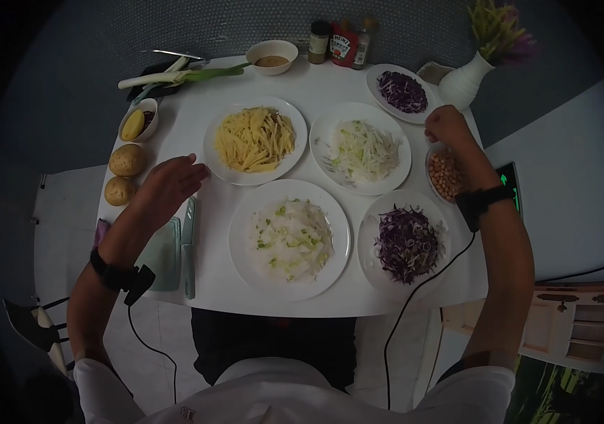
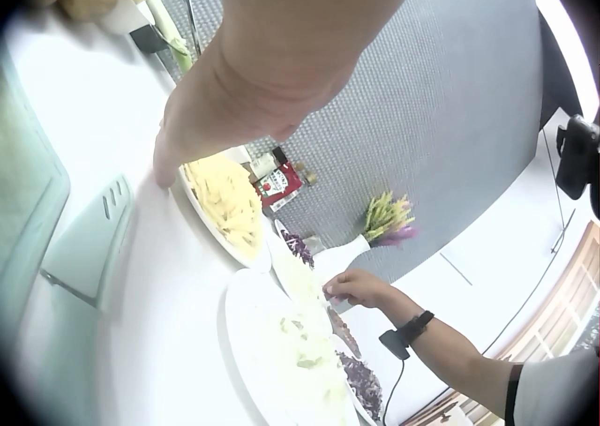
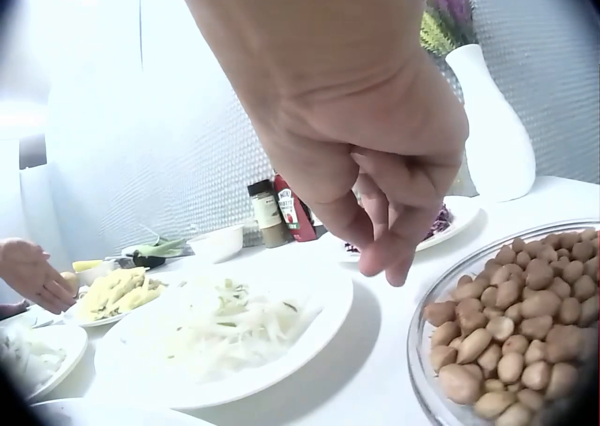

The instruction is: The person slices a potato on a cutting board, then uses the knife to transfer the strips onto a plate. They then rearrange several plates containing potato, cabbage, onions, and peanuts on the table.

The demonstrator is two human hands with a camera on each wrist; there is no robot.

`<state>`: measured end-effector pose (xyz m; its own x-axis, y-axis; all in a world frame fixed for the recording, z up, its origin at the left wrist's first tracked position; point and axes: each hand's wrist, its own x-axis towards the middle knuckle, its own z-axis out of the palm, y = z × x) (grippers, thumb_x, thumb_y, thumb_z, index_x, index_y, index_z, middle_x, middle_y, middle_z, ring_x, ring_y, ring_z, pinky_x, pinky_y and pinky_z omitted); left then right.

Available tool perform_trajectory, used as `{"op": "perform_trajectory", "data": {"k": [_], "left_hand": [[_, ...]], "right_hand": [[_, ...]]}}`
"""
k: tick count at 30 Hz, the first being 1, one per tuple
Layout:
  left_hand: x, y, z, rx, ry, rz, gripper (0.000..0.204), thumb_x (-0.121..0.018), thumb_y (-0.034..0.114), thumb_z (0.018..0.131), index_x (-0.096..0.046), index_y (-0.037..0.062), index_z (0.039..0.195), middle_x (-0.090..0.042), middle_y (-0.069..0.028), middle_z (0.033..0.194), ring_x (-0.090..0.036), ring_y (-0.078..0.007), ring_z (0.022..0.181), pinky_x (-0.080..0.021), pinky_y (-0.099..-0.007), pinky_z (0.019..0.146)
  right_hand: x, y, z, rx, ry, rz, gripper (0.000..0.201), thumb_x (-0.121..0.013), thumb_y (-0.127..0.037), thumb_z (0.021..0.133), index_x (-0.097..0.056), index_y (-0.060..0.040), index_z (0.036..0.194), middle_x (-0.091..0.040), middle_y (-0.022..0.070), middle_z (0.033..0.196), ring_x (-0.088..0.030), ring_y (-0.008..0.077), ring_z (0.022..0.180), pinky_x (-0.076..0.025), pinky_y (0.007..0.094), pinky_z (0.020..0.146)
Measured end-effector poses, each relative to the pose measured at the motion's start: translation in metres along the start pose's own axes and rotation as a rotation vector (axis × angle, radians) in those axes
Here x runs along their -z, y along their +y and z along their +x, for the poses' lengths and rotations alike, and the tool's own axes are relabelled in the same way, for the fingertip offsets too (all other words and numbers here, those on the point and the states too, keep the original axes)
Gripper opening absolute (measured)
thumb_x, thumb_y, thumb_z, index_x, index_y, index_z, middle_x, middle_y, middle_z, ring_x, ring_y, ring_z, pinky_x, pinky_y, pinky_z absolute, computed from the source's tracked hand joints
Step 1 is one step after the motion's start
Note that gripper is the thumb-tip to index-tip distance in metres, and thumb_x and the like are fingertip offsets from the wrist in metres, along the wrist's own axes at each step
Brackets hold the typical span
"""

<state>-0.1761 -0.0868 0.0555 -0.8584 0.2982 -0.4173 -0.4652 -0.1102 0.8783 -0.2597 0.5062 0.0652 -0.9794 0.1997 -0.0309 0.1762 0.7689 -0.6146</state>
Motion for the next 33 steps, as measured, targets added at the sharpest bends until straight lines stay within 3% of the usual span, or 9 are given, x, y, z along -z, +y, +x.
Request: {"op": "perform_trajectory", "data": {"k": [2,6,8,12,14,17,21,26,33], "left_hand": [[-0.007,0.002,-0.001,0.006,-0.017,0.003,0.039,-0.068,0.035,0.101,-0.063,0.0055,0.126,-0.065,-0.0158,0.134,-0.058,-0.0244,0.13,-0.04,-0.0383,0.112],[-0.01,0.002,0.001,0.011,-0.035,0.022,0.043,-0.068,0.038,0.1,-0.062,0.0058,0.128,-0.062,-0.0159,0.14,-0.056,-0.0244,0.132,-0.038,-0.0384,0.113],[-0.01,0.0,0.001,0.013,-0.019,0.039,0.044,-0.068,0.038,0.101,-0.062,0.0056,0.129,-0.062,-0.0159,0.141,-0.055,-0.0248,0.134,-0.037,-0.0386,0.114],[-0.013,-0.002,0.001,-0.024,-0.026,0.031,0.049,-0.064,0.039,0.102,-0.058,0.0052,0.137,-0.058,-0.0184,0.145,-0.052,-0.0273,0.138,-0.036,-0.0397,0.117],[-0.017,0.0,0.001,-0.026,-0.01,0.014,0.051,-0.062,0.039,0.102,-0.056,0.0052,0.14,-0.056,-0.02,0.146,-0.051,-0.0285,0.139,-0.035,-0.04,0.117],[-0.017,0.002,0.005,-0.034,0.033,-0.014,0.055,-0.06,0.039,0.102,-0.05,0.0057,0.145,-0.053,-0.0231,0.148,-0.05,-0.0306,0.139,-0.035,-0.0408,0.118],[0.001,-0.001,0.022,-0.083,0.069,-0.079,0.061,-0.06,0.039,0.101,-0.044,0.0072,0.151,-0.051,-0.0255,0.148,-0.05,-0.0323,0.137,-0.034,-0.0425,0.119],[-0.001,0.012,0.025,-0.063,0.137,-0.051,0.064,-0.06,0.038,0.101,-0.041,0.0078,0.154,-0.051,-0.025,0.148,-0.052,-0.0314,0.134,-0.034,-0.0433,0.119],[0.017,0.007,0.03,-0.075,0.13,-0.049,0.064,-0.059,0.038,0.102,-0.04,0.0078,0.155,-0.052,-0.0237,0.144,-0.053,-0.0314,0.131,-0.037,-0.0441,0.117]], "right_hand": [[-0.005,-0.011,-0.01,0.031,-0.221,-0.027,0.016,-0.07,-0.009,0.084,-0.072,0.0062,0.085,-0.073,0.0132,0.074,-0.069,0.0195,0.061,-0.055,0.0336,0.058],[-0.018,-0.023,-0.017,-0.03,-0.344,-0.1,0.011,-0.068,-0.001,0.084,-0.072,0.0088,0.087,-0.074,0.014,0.075,-0.072,0.0204,0.062,-0.06,0.0338,0.06],[-0.021,-0.015,-0.016,0.038,-0.462,0.181,0.011,-0.069,-0.001,0.084,-0.072,0.0094,0.089,-0.074,0.0136,0.076,-0.071,0.0209,0.061,-0.06,0.0346,0.059],[-0.027,-0.037,-0.044,-0.034,-0.293,0.122,0.013,-0.07,-0.001,0.085,-0.072,0.0093,0.092,-0.074,0.0128,0.077,-0.071,0.0214,0.061,-0.061,0.035,0.06],[-0.025,-0.042,-0.062,0.139,-0.252,0.39,0.015,-0.07,-0.004,0.087,-0.073,0.0076,0.095,-0.073,0.0112,0.077,-0.071,0.0194,0.062,-0.056,0.0324,0.056],[-0.019,-0.064,-0.08,0.042,-0.208,0.366,0.015,-0.071,-0.008,0.087,-0.075,0.0048,0.094,-0.074,0.0095,0.076,-0.068,0.0164,0.06,-0.047,0.0302,0.049],[-0.039,-0.027,-0.048,0.08,-0.149,0.356,0.015,-0.071,-0.01,0.088,-0.075,0.003,0.094,-0.074,0.0088,0.077,-0.065,0.0141,0.057,-0.039,0.0298,0.046],[-0.034,-0.041,-0.033,-0.113,-0.315,0.28,0.016,-0.072,-0.011,0.088,-0.074,0.0041,0.094,-0.075,0.0105,0.078,-0.066,0.0142,0.057,-0.036,0.0276,0.044],[-0.059,-0.05,-0.016,-0.359,-0.249,0.361,0.013,-0.073,-0.006,0.092,-0.073,0.0058,0.097,-0.077,0.0137,0.085,-0.077,0.0176,0.069,-0.036,0.022,0.041]]}}
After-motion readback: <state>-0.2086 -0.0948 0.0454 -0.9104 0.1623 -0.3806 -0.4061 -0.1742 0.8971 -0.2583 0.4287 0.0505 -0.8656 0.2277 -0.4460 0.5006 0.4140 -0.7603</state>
